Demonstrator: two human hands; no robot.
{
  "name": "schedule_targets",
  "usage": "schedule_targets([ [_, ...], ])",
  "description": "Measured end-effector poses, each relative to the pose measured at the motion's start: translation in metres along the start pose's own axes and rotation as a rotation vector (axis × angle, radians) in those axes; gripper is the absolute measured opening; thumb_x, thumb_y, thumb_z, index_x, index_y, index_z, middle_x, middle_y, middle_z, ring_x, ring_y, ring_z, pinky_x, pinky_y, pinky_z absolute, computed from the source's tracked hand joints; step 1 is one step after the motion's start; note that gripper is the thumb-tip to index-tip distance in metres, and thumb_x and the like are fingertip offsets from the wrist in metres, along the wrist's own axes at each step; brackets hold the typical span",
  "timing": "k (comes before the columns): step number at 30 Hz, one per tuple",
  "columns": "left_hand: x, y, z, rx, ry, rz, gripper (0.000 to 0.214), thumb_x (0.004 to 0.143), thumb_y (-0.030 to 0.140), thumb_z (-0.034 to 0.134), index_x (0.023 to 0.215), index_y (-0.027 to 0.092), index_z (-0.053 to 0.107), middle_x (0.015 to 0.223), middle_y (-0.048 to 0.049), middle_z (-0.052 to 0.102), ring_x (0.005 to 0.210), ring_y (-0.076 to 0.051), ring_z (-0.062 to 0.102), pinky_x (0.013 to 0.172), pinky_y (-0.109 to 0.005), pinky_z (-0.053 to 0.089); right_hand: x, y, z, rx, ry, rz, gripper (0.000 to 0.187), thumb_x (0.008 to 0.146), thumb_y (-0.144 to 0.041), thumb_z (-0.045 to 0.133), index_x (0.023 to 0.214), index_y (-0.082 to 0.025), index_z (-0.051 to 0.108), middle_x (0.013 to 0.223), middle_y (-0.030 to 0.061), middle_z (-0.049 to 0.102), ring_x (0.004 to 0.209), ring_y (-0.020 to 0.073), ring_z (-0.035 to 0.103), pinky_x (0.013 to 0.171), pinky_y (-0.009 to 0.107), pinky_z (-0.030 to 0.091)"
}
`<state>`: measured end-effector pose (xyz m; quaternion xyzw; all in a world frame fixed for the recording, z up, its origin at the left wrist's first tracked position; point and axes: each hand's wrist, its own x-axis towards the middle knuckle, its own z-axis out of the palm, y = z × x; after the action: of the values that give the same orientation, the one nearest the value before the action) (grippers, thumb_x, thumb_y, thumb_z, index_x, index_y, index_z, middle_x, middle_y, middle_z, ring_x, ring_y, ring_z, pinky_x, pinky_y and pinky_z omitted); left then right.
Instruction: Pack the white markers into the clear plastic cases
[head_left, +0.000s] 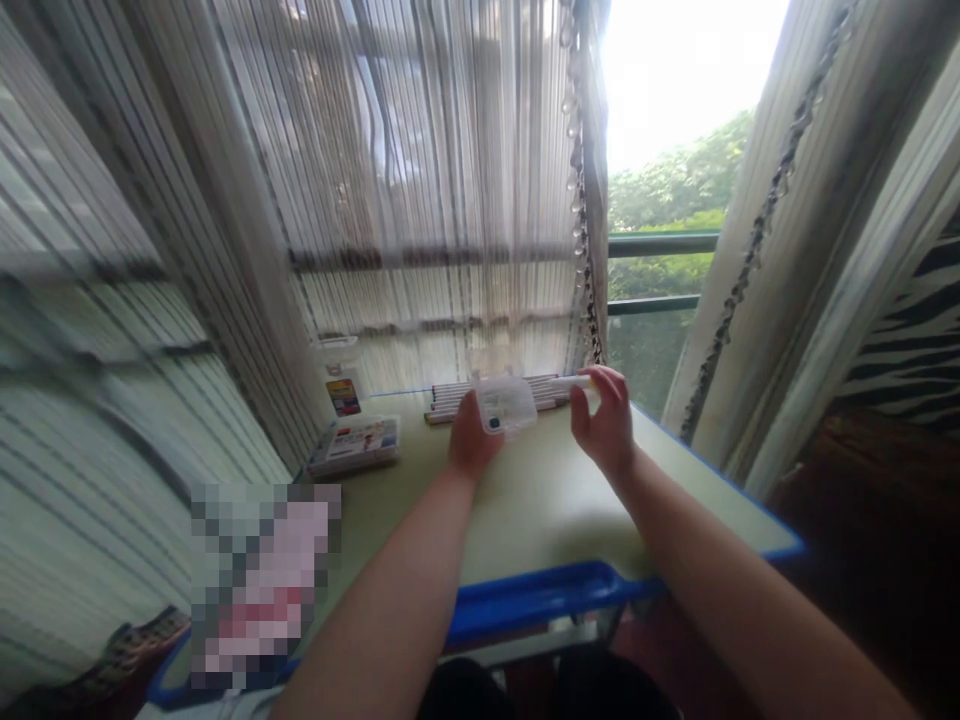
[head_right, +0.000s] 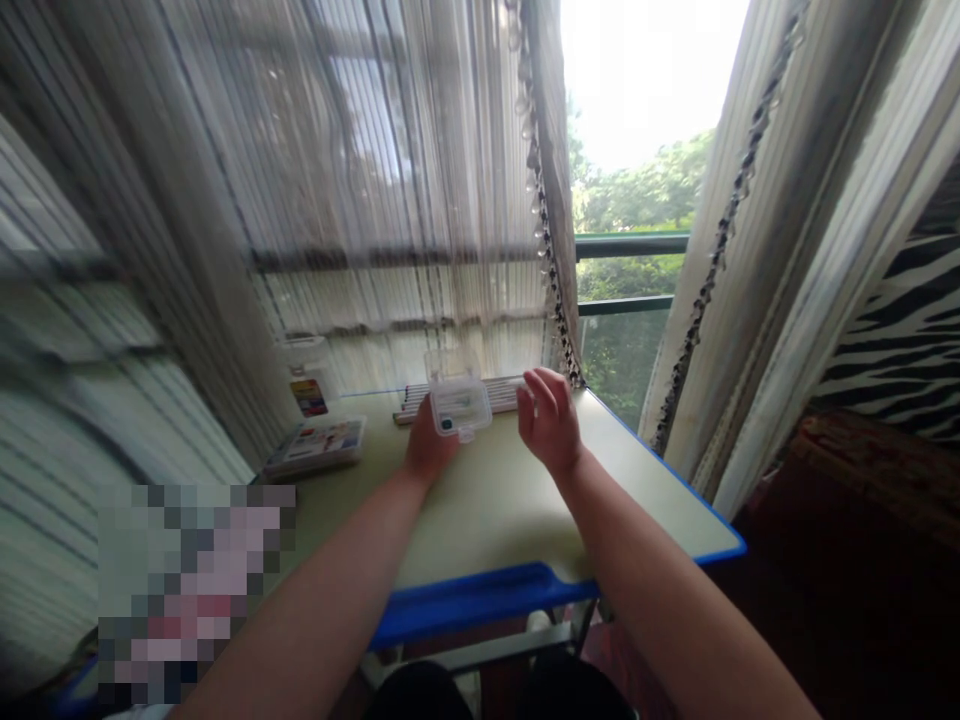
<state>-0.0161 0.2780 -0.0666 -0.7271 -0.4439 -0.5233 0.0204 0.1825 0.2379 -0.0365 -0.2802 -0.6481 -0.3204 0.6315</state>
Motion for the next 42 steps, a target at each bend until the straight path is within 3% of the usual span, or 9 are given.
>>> schedule_targets([
  [3,0.000,0.002,-0.002,0.056,0.001,0.012,0.038,0.066,0.014,0.063,0.102,0.014,0.051,0.100,-0.0135,0.059,0.097,-0.024,0.056,0.089,-0.036,0.047,0.008,-0.015,-0.008,0.182,0.185,0.035,0.057,0.090,-0.018,0.042,0.138,-0.034,0.017,0.104,0.0078,0.049,0.089,0.0198,0.057,0.078,0.042,0.052],
  [6,0.000,0.003,-0.003,0.112,0.014,0.017,0.032,0.068,0.016,0.062,0.099,0.014,0.052,0.098,-0.0137,0.058,0.096,-0.025,0.056,0.088,-0.037,0.047,0.012,-0.024,-0.009,0.314,0.227,0.064,0.057,0.091,-0.019,0.040,0.139,-0.036,0.014,0.101,0.0066,0.048,0.080,0.0171,0.059,0.075,0.040,0.053],
  [12,0.000,0.000,-0.001,0.100,0.038,0.002,0.034,0.068,0.016,0.062,0.101,0.017,0.050,0.100,-0.0121,0.058,0.098,-0.025,0.057,0.087,-0.038,0.049,-0.003,-0.027,0.003,0.361,0.017,0.128,0.053,0.090,-0.021,0.043,0.137,-0.031,0.022,0.103,0.0087,0.053,0.087,0.0187,0.061,0.075,0.038,0.055],
  [18,0.000,0.001,0.000,0.005,0.062,0.038,0.039,0.069,0.019,0.063,0.105,0.019,0.049,0.103,-0.0111,0.059,0.100,-0.025,0.058,0.088,-0.038,0.048,-0.008,-0.029,0.012,0.179,-0.184,-0.002,0.046,0.086,-0.021,0.054,0.129,-0.024,0.040,0.099,0.0087,0.064,0.093,0.0222,0.058,0.083,0.041,0.052],
  [22,0.001,0.003,0.000,-0.021,0.073,0.068,0.037,0.070,0.021,0.063,0.104,0.017,0.051,0.102,-0.0113,0.060,0.099,-0.025,0.058,0.089,-0.038,0.048,-0.008,-0.028,0.015,0.112,-0.306,-0.032,0.042,0.088,-0.018,0.048,0.130,-0.022,0.042,0.101,0.0079,0.066,0.095,0.0223,0.056,0.086,0.041,0.050],
  [37,0.001,0.009,-0.002,-0.005,0.005,0.024,0.032,0.071,0.012,0.057,0.102,0.017,0.050,0.103,-0.0114,0.059,0.099,-0.024,0.057,0.086,-0.036,0.048,-0.013,-0.043,0.019,0.132,-0.317,-0.021,0.034,0.088,-0.024,0.051,0.121,-0.022,0.051,0.100,0.0086,0.066,0.101,0.0211,0.057,0.089,0.039,0.048],
  [42,0.002,0.008,-0.001,0.034,-0.025,0.051,0.033,0.071,0.013,0.058,0.103,0.016,0.050,0.103,-0.0125,0.058,0.101,-0.024,0.056,0.087,-0.035,0.047,-0.012,-0.041,0.020,0.049,-0.373,-0.063,0.022,0.087,-0.031,0.054,0.106,-0.023,0.063,0.095,0.0090,0.066,0.100,0.0208,0.057,0.087,0.036,0.046],
])
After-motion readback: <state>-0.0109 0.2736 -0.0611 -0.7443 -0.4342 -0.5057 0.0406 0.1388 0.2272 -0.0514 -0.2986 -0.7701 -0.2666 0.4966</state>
